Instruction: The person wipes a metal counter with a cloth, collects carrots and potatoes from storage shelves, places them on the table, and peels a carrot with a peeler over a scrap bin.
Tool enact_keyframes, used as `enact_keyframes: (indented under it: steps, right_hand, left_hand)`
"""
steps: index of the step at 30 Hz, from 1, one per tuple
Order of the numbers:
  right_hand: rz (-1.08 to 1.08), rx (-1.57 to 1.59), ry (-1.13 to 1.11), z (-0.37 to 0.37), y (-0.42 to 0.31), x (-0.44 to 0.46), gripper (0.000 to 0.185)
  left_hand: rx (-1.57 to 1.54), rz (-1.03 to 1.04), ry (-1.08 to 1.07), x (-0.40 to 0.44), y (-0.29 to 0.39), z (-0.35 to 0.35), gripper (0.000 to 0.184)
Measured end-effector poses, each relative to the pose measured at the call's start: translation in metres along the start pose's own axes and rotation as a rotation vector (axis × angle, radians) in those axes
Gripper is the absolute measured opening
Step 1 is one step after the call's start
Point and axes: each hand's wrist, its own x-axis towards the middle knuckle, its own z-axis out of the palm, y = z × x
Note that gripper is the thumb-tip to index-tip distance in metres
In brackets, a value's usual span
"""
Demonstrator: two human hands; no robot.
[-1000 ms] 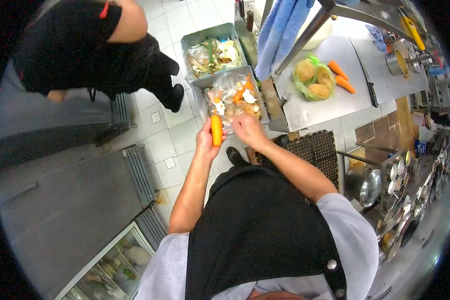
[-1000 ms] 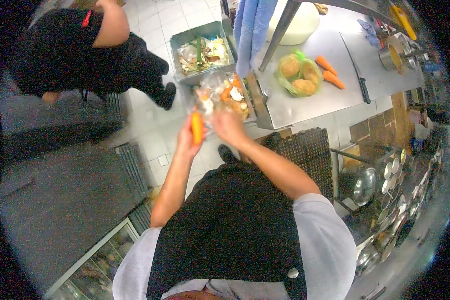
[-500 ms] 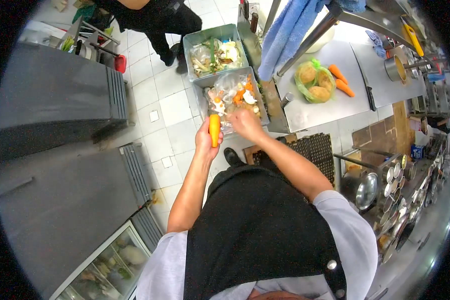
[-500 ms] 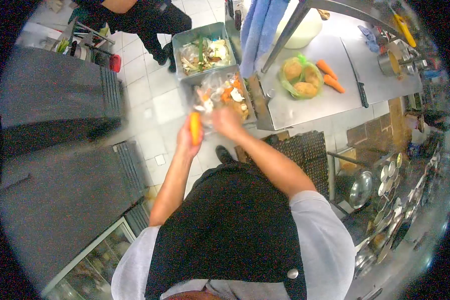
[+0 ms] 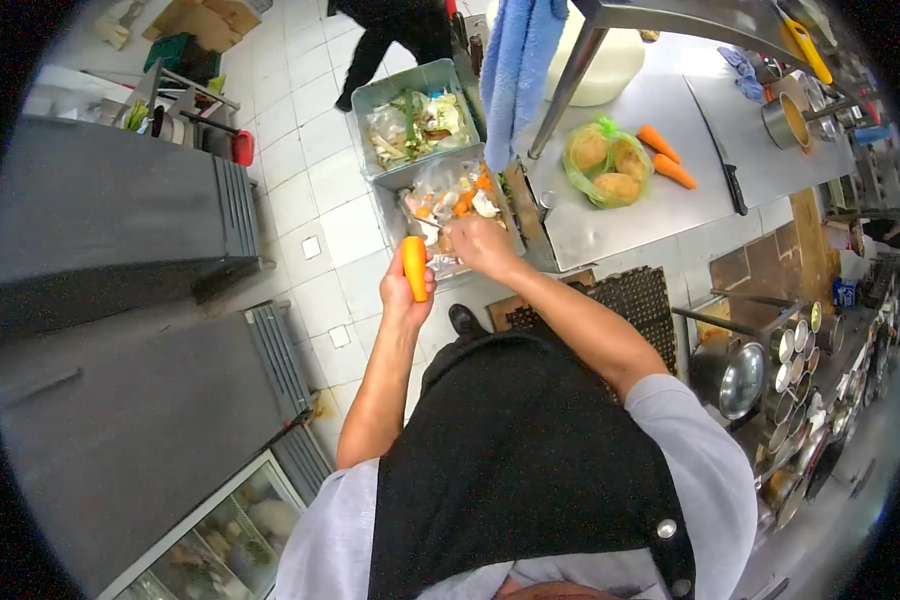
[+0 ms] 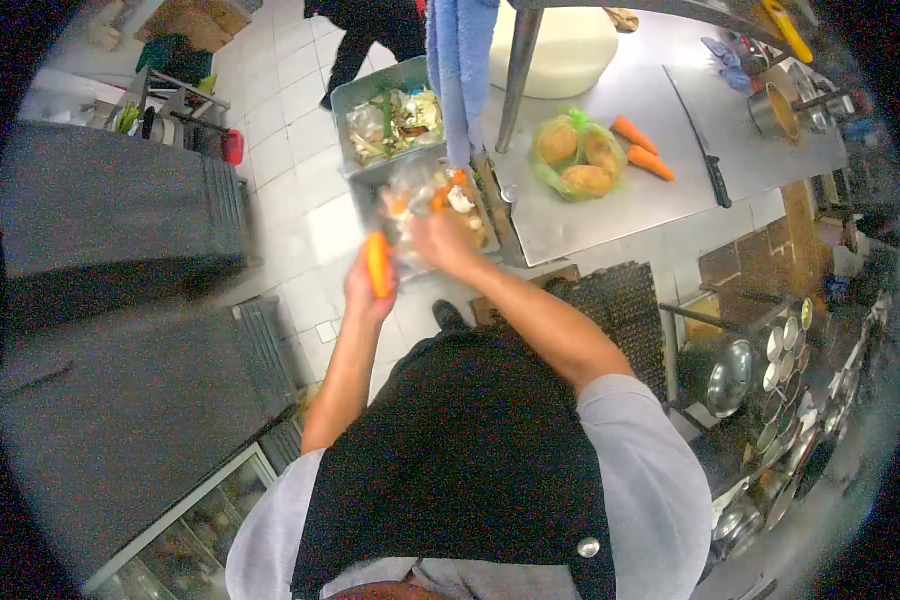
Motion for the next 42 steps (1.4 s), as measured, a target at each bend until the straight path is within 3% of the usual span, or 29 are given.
enact_keyframes:
  steps: [5, 9, 13, 16, 18, 21, 23, 24, 27, 31, 36, 38, 41, 42]
  right_hand:
    - [-0.181, 0.068, 0.126, -0.033, -0.041, -0.045, 0.029]
    - [0.024, -0.104, -0.141, -0.055, 0.000, -0.003, 0.030]
    - [-0.138, 0.224, 0.097, -0.123, 0.001, -0.047, 0.030]
    - [-0.025, 0.340, 0.089, -0.188, 0.036, -0.089, 0.035]
    - [0.097, 0.318, 0.080, -0.229, 0.077, -0.109, 0.035]
    - [0.161, -0.022, 0.396, -0.288, 0.154, -0.128, 0.032]
    - [0.198, -0.284, 0.586, -0.320, 0.211, -0.133, 0.031]
    - [0.345, -0.320, 0.547, -0.332, 0.231, -0.132, 0.031]
    - [0.370, -0.432, 0.475, -0.346, 0.280, -0.127, 0.031]
    - [0.366, -0.497, 0.432, -0.336, 0.293, -0.133, 0.028]
    - [0.281, -0.281, 0.545, -0.328, 0.252, -0.152, 0.027]
    - [0.124, -0.275, 0.448, -0.335, 0.190, -0.154, 0.033]
    - [-0.177, -0.213, 0.303, -0.322, 0.108, -0.142, 0.035]
    - [-0.302, -0.213, 0.268, -0.311, 0.085, -0.134, 0.035]
  left_hand:
    - [-0.158, -0.077, -0.049, 0.008, -0.015, -0.001, 0.042]
    - [0.026, 0.056, -0.030, -0.006, -0.031, 0.020, 0.046]
    - [0.172, 0.064, -0.003, -0.030, -0.061, 0.073, 0.045]
    - [0.577, -0.017, -0.143, -0.040, -0.099, 0.112, 0.038]
    - [0.965, -0.085, -0.281, -0.034, -0.132, 0.134, 0.053]
    - [1.551, 0.803, -0.629, -0.010, -0.187, 0.192, 0.053]
    - [1.690, 0.809, -0.568, 0.010, -0.215, 0.230, 0.054]
    - [1.761, 0.812, -0.528, 0.018, -0.224, 0.243, 0.054]
    - [1.979, 0.956, -0.497, 0.059, -0.249, 0.239, 0.053]
    - [1.829, 1.252, -0.423, 0.062, -0.248, 0.226, 0.053]
    - [1.725, 1.274, -0.344, 0.024, -0.206, 0.236, 0.045]
    - [1.644, 1.319, -0.324, 0.001, -0.188, 0.241, 0.044]
    - [1.154, 0.822, -0.296, -0.009, -0.161, 0.222, 0.044]
    - [0.800, 0.468, -0.262, -0.010, -0.148, 0.215, 0.044]
